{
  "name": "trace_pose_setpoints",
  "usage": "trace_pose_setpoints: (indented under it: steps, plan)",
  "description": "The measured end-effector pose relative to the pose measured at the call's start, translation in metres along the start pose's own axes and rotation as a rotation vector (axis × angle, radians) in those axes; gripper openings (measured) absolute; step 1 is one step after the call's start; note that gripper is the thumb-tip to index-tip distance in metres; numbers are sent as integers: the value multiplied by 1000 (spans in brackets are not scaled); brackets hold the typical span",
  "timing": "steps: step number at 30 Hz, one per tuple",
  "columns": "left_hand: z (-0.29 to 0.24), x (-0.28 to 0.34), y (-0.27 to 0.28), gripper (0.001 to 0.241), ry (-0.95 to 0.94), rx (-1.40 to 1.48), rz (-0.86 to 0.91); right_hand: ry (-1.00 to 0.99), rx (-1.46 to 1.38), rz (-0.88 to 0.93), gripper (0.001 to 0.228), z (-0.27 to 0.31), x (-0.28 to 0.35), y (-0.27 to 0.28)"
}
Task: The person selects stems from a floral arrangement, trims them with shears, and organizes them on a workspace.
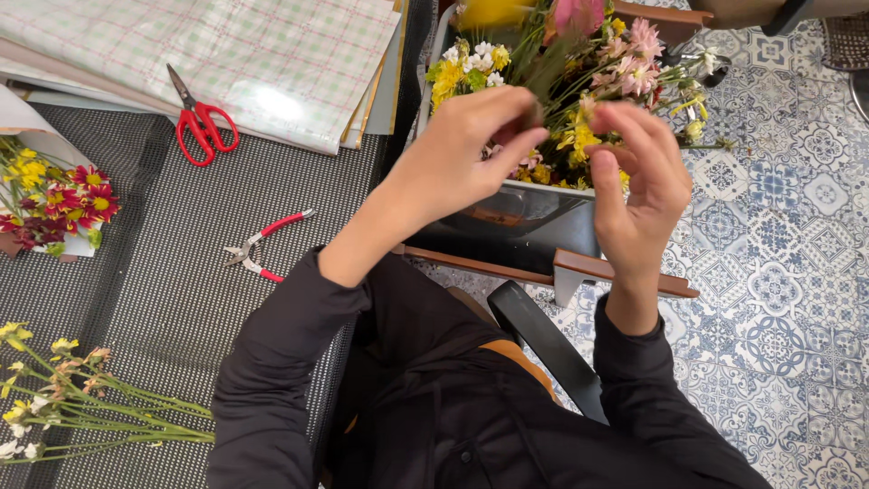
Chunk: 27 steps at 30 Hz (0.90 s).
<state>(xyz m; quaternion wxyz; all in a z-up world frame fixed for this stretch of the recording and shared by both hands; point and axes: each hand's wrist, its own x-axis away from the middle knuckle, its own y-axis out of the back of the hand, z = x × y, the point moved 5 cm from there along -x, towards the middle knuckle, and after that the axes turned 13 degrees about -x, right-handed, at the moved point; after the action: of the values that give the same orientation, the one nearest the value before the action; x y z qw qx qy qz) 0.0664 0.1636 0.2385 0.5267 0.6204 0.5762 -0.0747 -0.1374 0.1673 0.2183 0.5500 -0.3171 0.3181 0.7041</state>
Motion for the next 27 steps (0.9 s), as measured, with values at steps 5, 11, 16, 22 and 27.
trace_pose_setpoints:
  steps: [5, 11, 16, 22, 27]
  plan:
    - [34, 44, 2, 5, 88, -30, 70, -137, -27, 11, 25, -30, 59, 24]
    - [26, 66, 12, 10, 199, 22, 108, -276, -48, -2, 21, -49, 117, 33]
    - [31, 82, -4, 9, 207, -21, 76, -335, -102, -6, 21, -55, 137, 20]
    - [28, 87, -10, 10, 247, -88, -89, -380, -192, 32, 21, -53, 141, -12]
    - [7, 98, 23, 6, 376, 124, -248, -430, -250, 132, 24, -56, 135, -34]
